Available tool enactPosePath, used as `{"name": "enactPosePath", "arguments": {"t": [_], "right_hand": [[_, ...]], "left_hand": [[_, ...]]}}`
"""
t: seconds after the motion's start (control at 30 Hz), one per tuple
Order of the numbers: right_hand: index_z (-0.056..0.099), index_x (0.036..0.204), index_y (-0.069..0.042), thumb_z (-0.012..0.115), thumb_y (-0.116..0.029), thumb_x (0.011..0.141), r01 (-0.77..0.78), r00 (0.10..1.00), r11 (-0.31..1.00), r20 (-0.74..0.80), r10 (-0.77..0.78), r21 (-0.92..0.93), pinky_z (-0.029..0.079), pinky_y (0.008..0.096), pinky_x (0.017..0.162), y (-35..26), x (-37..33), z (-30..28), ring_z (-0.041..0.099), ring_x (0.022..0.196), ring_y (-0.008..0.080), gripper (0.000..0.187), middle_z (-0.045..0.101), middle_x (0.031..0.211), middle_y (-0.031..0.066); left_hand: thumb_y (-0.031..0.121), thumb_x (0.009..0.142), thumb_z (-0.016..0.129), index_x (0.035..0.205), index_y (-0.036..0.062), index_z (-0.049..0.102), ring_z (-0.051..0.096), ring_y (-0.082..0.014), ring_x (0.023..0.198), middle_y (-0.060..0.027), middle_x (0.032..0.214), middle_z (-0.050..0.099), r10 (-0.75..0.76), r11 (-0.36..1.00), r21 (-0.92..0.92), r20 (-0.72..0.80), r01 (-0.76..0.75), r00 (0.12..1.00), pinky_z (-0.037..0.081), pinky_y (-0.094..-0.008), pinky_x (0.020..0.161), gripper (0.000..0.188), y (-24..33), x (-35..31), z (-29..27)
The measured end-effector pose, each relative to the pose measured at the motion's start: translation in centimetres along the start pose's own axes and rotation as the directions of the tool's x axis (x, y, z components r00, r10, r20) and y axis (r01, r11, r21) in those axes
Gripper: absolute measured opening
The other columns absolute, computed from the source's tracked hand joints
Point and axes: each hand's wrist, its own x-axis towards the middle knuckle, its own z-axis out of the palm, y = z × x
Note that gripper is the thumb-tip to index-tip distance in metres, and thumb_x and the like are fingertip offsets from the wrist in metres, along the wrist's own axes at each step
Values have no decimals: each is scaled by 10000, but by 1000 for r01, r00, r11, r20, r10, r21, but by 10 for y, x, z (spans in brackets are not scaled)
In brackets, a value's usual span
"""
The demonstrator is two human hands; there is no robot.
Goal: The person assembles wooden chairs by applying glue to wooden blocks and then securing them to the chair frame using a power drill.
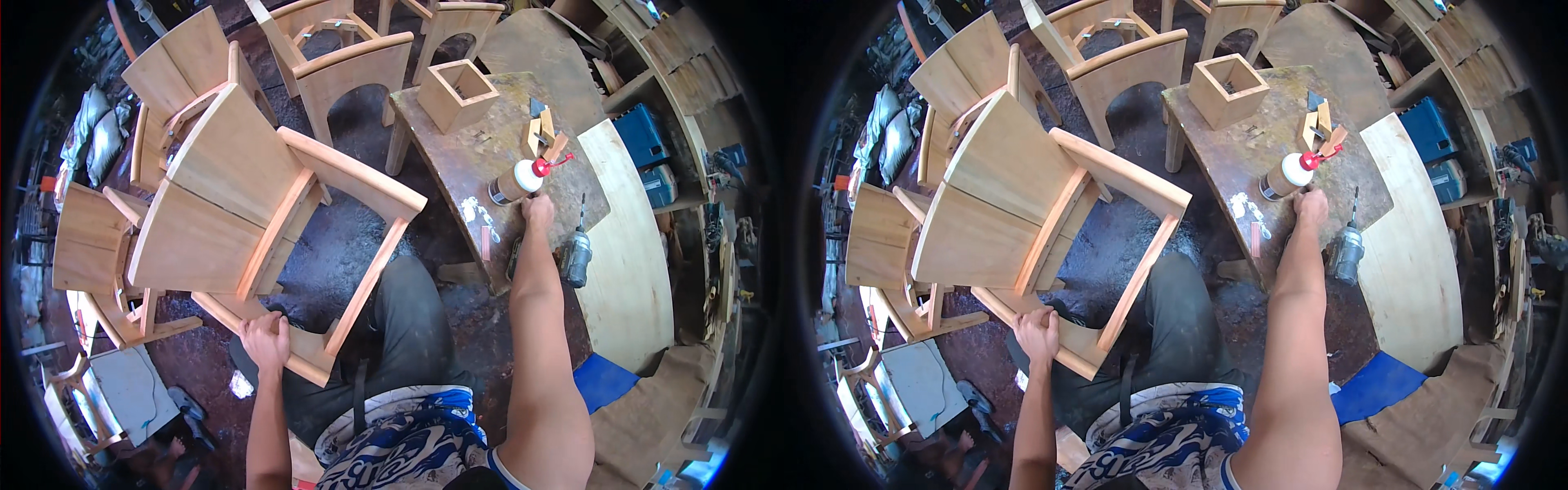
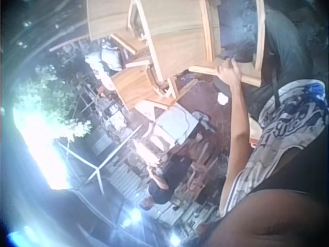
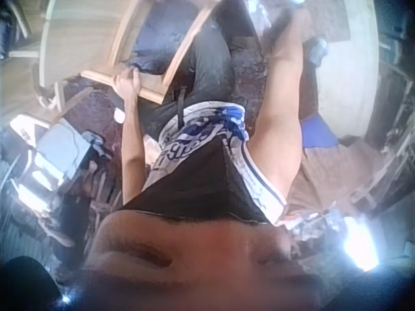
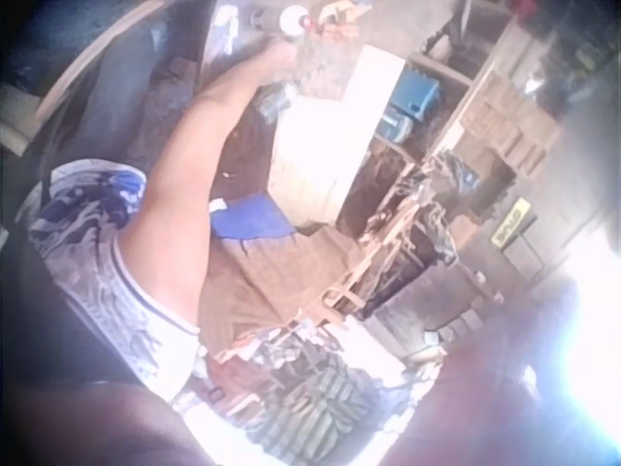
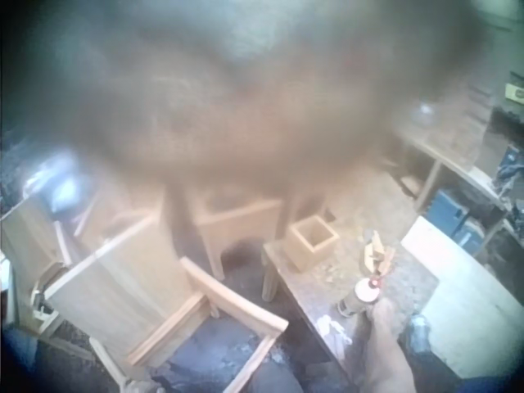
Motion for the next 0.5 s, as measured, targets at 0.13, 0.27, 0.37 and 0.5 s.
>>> {"name": "enactPosePath", "arguments": {"t": [0.13, 0.27, 0.37, 0.5], "right_hand": [[771, 1054, -210, 693, -198, 809, 113, 991, 993, -70, -114, -20, 552, 441, 874, 15, -10, 3, 694, 1003, 339, 258, 728, 1038, 164], [777, 986, -180, 703, -144, 782, 96, 987, 995, -125, -97, -18, 555, 443, 853, 6, -24, -1, 698, 966, 342, 221, 731, 997, 167], [770, 953, -146, 713, -155, 769, 177, 969, 977, -150, -194, -120, 553, 453, 831, 18, -18, 3, 697, 938, 348, 193, 730, 963, 166], [762, 934, -127, 709, -155, 771, 165, 961, 980, -205, -184, -108, 547, 462, 819, 24, -21, 4, 696, 907, 349, 174, 729, 932, 155]], "left_hand": [[277, 844, 670, 883, 90, 753, 658, -264, 912, -79, 900, 737, -7, 1000, -24, -18, 6, 1000, 360, -432, 1045, 208, 1, 0, 0], [306, 856, 660, 883, 75, 758, 656, -283, 931, -106, 910, 739, -24, 1000, -16, -6, 24, 1000, 349, -437, 1048, 252, -4, -3, 0], [311, 858, 654, 888, 75, 761, 657, -284, 938, -111, 918, 738, -20, 1000, -24, -10, 20, 1000, 344, -439, 1054, 260, -1, -3, -1], [285, 838, 666, 890, 95, 757, 658, -277, 916, -92, 904, 738, 0, 1000, 1, -16, 0, 1000, 353, -434, 1056, 217, -2, -5, -1]]}}
